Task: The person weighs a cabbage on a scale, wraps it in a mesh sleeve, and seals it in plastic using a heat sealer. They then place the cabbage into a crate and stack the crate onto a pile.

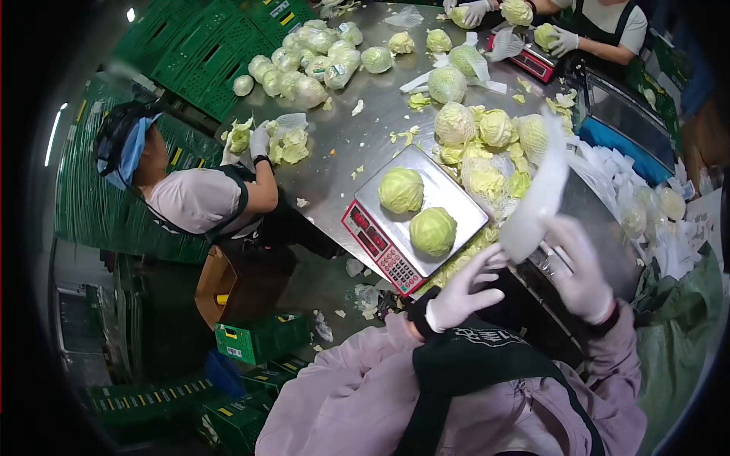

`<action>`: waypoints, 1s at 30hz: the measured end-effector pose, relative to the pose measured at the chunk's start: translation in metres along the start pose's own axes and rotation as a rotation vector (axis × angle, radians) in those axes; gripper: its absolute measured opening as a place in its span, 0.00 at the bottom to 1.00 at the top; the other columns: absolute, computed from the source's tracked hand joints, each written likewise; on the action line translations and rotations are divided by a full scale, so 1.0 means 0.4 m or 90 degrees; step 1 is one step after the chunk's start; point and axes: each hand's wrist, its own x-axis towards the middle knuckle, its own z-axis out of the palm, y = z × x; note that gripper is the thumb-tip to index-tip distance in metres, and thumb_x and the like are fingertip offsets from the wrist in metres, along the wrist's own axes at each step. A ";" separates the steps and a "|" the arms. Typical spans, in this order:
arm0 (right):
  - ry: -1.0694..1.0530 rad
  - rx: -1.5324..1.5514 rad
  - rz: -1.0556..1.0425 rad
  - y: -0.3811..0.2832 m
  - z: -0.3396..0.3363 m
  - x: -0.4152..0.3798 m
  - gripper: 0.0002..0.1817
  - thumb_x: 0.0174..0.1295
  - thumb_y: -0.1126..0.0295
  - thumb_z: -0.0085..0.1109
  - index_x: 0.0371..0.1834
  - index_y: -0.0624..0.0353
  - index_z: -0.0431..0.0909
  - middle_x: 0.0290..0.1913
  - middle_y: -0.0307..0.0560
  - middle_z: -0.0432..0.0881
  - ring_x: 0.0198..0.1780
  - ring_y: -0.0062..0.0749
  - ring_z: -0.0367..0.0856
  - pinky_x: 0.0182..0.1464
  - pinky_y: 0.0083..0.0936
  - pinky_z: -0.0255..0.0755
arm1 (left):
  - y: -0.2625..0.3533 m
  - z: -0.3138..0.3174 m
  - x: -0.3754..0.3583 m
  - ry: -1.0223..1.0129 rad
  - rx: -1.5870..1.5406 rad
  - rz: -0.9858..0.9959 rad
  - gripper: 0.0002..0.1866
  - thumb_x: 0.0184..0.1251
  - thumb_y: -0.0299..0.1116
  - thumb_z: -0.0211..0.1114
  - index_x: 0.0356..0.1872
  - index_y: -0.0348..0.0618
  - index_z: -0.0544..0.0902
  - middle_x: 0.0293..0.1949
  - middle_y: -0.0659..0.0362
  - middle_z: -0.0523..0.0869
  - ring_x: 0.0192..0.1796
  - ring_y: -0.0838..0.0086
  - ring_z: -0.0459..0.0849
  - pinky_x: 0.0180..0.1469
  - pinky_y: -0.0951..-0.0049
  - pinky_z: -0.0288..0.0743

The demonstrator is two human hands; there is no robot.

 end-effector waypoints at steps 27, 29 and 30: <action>0.052 0.368 0.324 0.022 0.354 -0.115 0.14 0.68 0.61 0.56 0.46 0.63 0.76 0.34 0.40 0.77 0.37 0.20 0.77 0.37 0.19 0.72 | -0.127 -0.122 -0.072 -0.094 0.117 -0.077 0.10 0.69 0.33 0.61 0.27 0.39 0.79 0.21 0.67 0.78 0.23 0.85 0.72 0.28 0.83 0.65; 0.082 0.273 0.279 0.090 0.382 -0.133 0.14 0.64 0.62 0.62 0.34 0.65 0.80 0.32 0.41 0.75 0.32 0.19 0.70 0.35 0.20 0.66 | -0.121 -0.127 -0.070 -0.132 0.323 -0.052 0.05 0.63 0.29 0.67 0.32 0.40 0.80 0.24 0.68 0.77 0.29 0.86 0.74 0.31 0.81 0.67; 0.146 0.220 0.317 0.023 0.336 -0.098 0.12 0.65 0.65 0.60 0.34 0.65 0.79 0.33 0.43 0.76 0.33 0.22 0.72 0.37 0.21 0.68 | -0.060 -0.105 -0.061 -0.161 0.330 -0.141 0.06 0.63 0.30 0.68 0.35 0.40 0.81 0.30 0.66 0.80 0.35 0.84 0.77 0.36 0.79 0.71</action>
